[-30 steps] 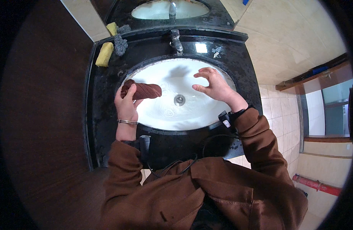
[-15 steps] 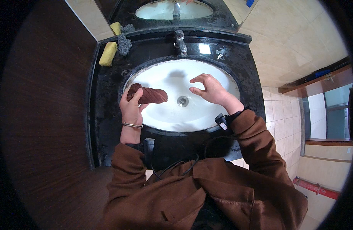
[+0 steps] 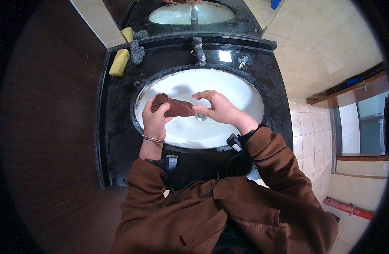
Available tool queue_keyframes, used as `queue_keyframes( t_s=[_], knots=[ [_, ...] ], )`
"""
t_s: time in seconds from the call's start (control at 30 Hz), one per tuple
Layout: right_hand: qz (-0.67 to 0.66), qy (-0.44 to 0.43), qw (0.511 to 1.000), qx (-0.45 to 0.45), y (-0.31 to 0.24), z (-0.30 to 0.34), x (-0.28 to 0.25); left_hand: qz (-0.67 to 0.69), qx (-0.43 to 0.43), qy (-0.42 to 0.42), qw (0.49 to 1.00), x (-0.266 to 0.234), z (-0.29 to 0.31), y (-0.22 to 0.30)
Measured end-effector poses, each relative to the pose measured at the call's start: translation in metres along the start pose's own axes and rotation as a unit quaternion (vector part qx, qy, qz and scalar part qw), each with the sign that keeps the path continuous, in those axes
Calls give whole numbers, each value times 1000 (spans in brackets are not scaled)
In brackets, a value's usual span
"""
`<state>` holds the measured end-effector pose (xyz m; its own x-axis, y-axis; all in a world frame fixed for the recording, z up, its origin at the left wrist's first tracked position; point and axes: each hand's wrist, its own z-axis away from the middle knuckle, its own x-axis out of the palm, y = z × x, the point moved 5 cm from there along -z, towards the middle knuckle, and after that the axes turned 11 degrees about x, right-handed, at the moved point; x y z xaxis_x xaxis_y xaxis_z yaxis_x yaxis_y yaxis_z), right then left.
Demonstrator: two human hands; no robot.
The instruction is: The person repeatedly wets, scrubs, and wrings a brown cloth under running water in a bathroom sink. They rinse the cloth multiple times, squeeze out excess water, and finally place the cloth on the countertop.
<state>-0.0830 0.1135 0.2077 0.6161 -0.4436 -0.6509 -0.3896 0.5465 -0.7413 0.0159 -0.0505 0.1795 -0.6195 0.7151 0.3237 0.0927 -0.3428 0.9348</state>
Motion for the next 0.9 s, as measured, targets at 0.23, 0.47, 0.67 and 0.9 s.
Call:
queue_keyframes(
  t_s=[0.23, 0.47, 0.67, 0.9],
  knots=[
    [-3, -31, 999, -42, -9, -4, 22, 4, 13, -64, 998, 21, 4, 3],
    [-10, -59, 998, 15, 5, -2, 30, 98, -20, -117, 988, 23, 9, -6],
    [-138, -73, 982, 105, 21, -4, 33, 93, -25, -144, 985, 19, 8, -13],
    [-154, -12, 983, 95, 26, -2, 26, 62, -26, -131, 989, 18, 11, -14]
  ],
)
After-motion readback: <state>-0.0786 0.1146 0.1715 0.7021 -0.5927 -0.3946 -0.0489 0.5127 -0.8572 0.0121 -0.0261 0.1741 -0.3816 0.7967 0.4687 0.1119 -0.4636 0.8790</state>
